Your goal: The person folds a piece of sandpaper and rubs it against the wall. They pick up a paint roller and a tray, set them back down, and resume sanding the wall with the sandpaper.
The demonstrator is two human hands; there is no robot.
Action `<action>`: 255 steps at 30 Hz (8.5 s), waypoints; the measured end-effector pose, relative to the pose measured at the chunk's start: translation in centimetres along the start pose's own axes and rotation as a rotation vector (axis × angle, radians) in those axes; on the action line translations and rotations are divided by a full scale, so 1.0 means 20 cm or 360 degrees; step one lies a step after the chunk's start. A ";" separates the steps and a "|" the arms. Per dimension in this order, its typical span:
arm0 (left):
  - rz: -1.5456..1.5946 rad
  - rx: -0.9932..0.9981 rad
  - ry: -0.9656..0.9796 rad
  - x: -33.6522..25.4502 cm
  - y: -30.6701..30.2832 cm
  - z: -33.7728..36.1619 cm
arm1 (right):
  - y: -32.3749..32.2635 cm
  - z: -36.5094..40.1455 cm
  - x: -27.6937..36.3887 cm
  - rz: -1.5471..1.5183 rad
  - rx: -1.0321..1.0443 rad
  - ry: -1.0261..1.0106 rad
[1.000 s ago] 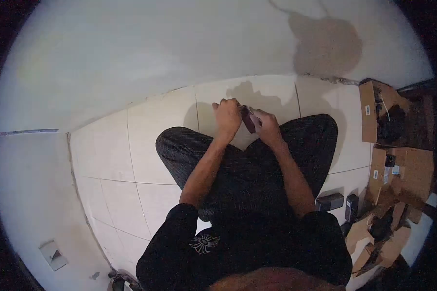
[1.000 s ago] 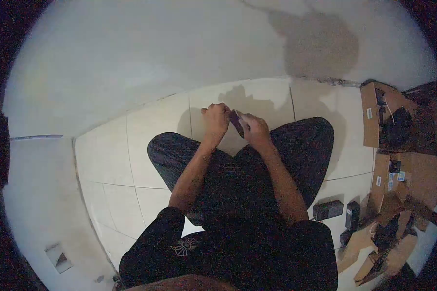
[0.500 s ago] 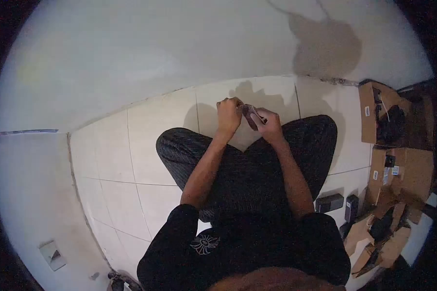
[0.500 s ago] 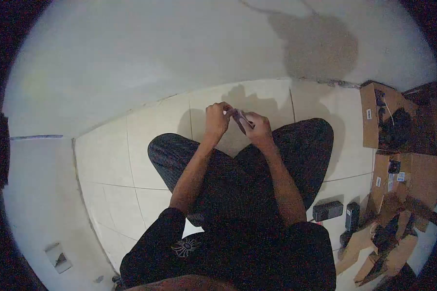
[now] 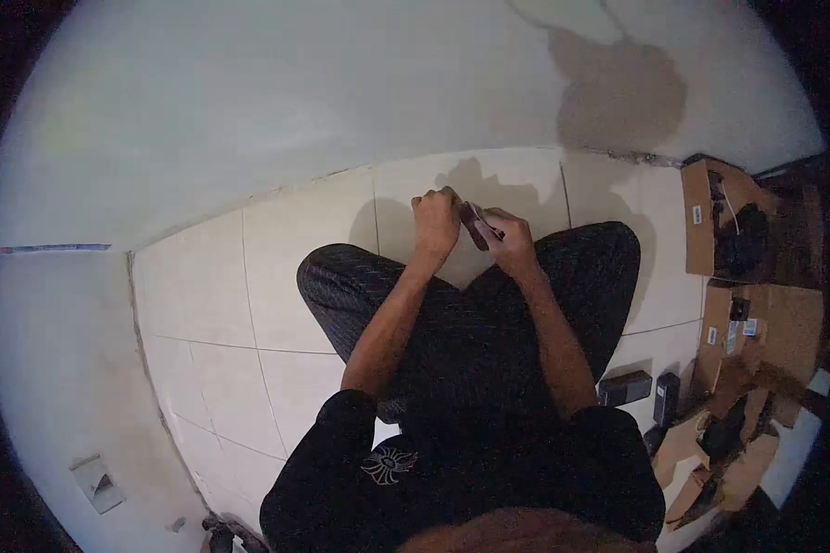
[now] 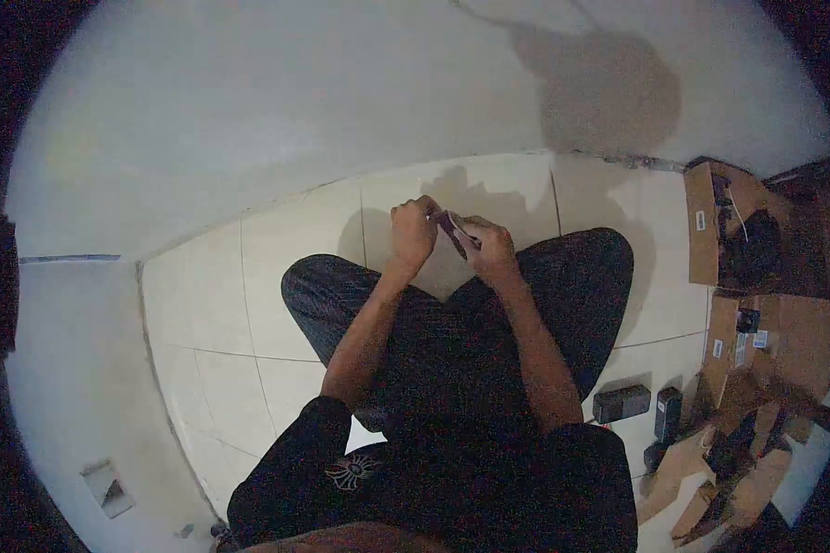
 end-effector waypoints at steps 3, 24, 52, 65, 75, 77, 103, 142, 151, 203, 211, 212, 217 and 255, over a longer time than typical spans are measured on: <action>-0.0201 0.0018 0.0019 -0.04 0.02 0.01 | 0.00 0.00 0.00 0.0081 -0.0017 -0.0071; 0.0478 -0.0055 -0.0194 0.03 -0.03 0.00 | 0.02 0.00 -0.08 0.0068 0.0003 0.0024; 0.1069 0.0124 -0.0546 0.11 0.04 0.01 | -0.01 0.03 -0.03 0.0324 -0.0038 -0.0173; 0.0990 0.0152 -0.0027 0.00 0.05 -0.07 | -0.09 0.04 -0.06 -0.0197 -0.0364 -0.0080; 0.0994 -0.0307 0.0272 -0.16 -0.11 -0.06 | -0.55 0.02 -0.18 0.0194 -0.0896 0.0204; 0.1042 -0.0366 0.0222 -0.14 -0.13 -0.05 | -0.98 -0.06 0.05 -0.0660 -0.1363 -0.0265; 0.1079 -0.0341 0.0048 0.01 -0.01 -0.05 | -0.87 -0.82 1.78 0.2084 -0.0408 -0.2110; 0.0687 -0.0156 -0.0061 0.03 0.12 -0.04 | -0.94 -0.78 1.64 0.1922 -0.0746 -0.1910; 0.0577 0.0049 -0.0088 0.02 0.16 -0.04 | -0.85 -0.84 1.61 0.1785 -0.0624 -0.1859; 0.0468 0.0132 -0.0110 0.06 0.20 0.00 | -1.07 -0.77 1.92 0.1642 -0.1664 -0.1913; 0.0264 0.0294 -0.0154 0.03 0.24 0.00 | -1.12 -0.77 1.84 0.1867 -0.1221 -0.1943; 0.0245 0.0289 -0.0151 0.05 0.24 0.00 | -1.04 -0.78 1.81 0.2022 -0.1176 -0.2009; 0.0300 0.0120 -0.0072 0.03 0.21 -0.01 | -1.34 -0.77 1.90 0.1386 -0.1459 -0.1624; 0.0270 0.0350 -0.0136 0.01 0.29 0.03 | -1.05 -0.71 1.63 0.2033 -0.1118 -0.1875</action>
Point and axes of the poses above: each hand's wrist, its own z-axis away from the middle knuckle, its own y-axis out of the palm, x = y × z, the point moved 9 cm from there along -z, towards the middle knuckle, and after that the axes turned 2 degrees about -y, right-handed, at the moved point
